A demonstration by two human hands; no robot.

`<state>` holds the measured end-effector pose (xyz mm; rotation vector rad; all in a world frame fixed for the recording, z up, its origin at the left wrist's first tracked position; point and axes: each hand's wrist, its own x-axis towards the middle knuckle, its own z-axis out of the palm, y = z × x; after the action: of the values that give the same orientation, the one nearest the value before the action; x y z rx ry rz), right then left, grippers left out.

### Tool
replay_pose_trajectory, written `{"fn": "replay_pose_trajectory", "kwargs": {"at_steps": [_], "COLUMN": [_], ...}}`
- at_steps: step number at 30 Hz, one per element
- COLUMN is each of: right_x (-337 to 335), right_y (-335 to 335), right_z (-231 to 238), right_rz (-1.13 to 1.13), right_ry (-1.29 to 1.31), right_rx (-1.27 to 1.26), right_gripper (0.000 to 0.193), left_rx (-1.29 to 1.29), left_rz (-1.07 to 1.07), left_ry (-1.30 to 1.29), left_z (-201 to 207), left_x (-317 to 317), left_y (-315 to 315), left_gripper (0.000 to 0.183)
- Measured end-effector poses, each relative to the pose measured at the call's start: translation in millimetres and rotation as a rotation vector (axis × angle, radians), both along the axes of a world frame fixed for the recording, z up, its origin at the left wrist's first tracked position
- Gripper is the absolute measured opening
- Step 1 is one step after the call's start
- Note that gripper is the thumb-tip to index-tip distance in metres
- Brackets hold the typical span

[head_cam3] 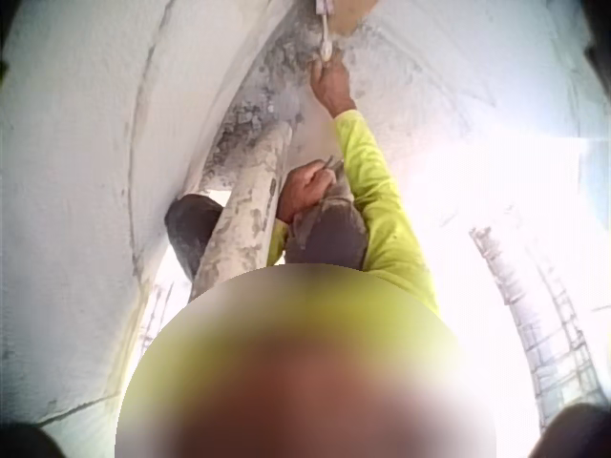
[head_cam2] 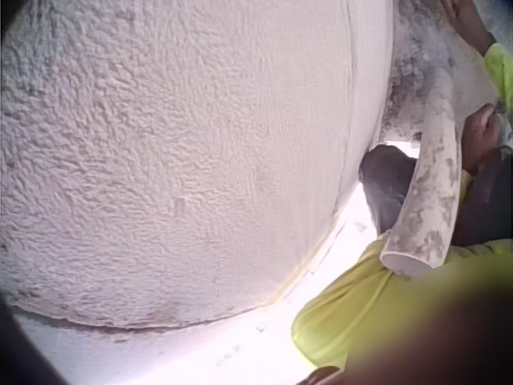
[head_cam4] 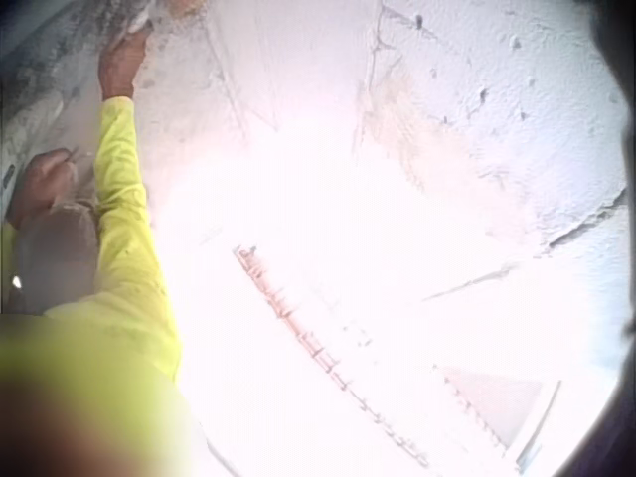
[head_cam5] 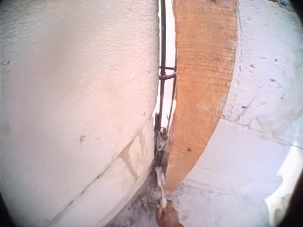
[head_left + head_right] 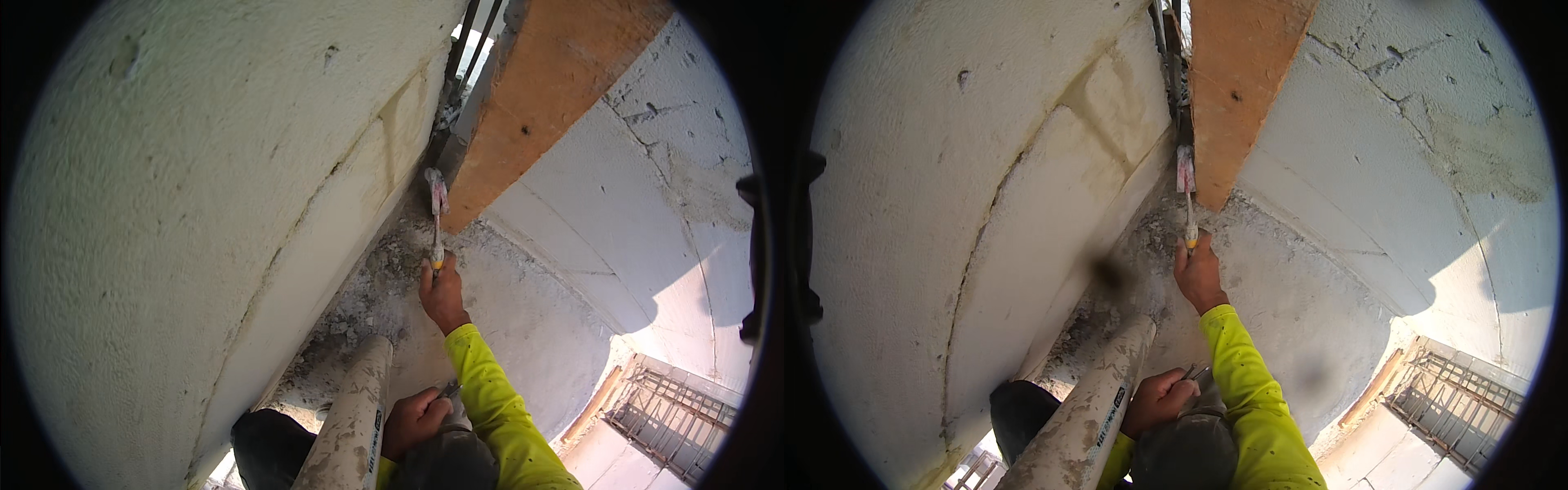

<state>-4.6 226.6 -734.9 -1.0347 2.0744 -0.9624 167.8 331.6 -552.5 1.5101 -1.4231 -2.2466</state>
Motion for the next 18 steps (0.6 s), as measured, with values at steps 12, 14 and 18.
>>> {"fn": "replay_pose_trajectory", "kwargs": {"at_steps": [12, 14, 18], "right_x": [-16, -20, -29], "right_y": [2, 6, 71], "right_z": [3, -4, -18], "right_rz": [0.090, 0.133, 0.166], "right_ry": [0.132, 0.135, -0.012], "right_rx": [0.028, 0.122, 0.274], "right_gripper": [0.030, 0.030, 0.032], "left_rx": [-0.114, -0.241, -0.480], "left_rz": [0.151, 0.236, 0.489], "left_ry": [0.082, 0.077, 0.003], "left_z": [-1, -4, -15], "left_x": [-21, -29, -64], "left_y": [-3, -6, -32], "left_gripper": [0.018, 0.015, 0.004]}}
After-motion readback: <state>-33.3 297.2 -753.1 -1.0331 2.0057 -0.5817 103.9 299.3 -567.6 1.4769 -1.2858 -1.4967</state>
